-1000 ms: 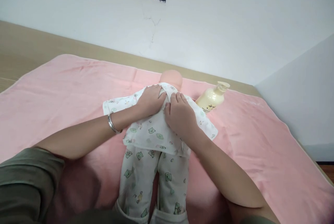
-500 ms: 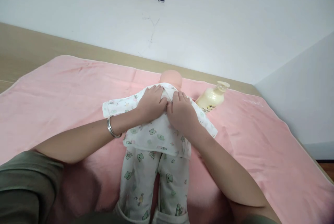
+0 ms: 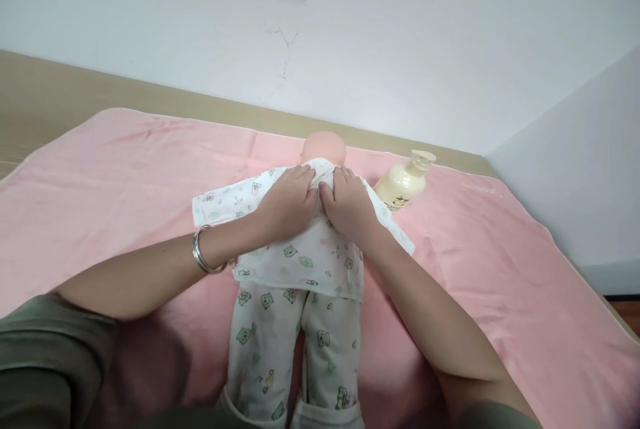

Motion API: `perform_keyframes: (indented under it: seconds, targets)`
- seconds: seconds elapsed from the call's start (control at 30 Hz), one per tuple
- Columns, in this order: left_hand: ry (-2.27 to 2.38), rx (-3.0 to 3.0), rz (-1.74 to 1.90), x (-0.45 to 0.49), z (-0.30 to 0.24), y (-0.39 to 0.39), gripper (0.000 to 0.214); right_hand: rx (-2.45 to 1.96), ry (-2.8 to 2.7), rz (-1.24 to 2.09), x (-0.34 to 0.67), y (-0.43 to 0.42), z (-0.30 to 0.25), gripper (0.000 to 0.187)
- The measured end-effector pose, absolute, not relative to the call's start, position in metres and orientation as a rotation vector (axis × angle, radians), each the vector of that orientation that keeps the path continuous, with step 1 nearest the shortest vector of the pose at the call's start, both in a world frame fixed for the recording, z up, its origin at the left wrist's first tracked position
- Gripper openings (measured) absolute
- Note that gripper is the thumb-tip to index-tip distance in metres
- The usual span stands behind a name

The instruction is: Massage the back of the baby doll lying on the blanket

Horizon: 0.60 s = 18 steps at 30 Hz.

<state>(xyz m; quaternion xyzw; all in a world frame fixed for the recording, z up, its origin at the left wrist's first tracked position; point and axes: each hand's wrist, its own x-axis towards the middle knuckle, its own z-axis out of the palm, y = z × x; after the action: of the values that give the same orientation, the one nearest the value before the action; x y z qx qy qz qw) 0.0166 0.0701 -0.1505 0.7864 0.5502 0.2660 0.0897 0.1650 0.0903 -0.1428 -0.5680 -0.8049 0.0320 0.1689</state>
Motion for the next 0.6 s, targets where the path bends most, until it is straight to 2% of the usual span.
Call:
perform_keyframes:
  seconds: [0.2,0.43,0.6]
  targets:
    - [1.773,2.132,0.888,0.012,-0.166,0.094,0.032,-1.473,-2.357,-0.112,0.150,0.046,-0.152,0.059]
    - [1.796,2.100,0.950,0.016,-0.171,0.088,0.041,-1.519,-2.280,0.189,0.158,0.077,-0.142,0.050]
    - [1.797,2.029,1.010,0.017,-0.172,0.086,0.050,-1.529,-2.145,0.166,0.160,0.093,-0.152,0.045]
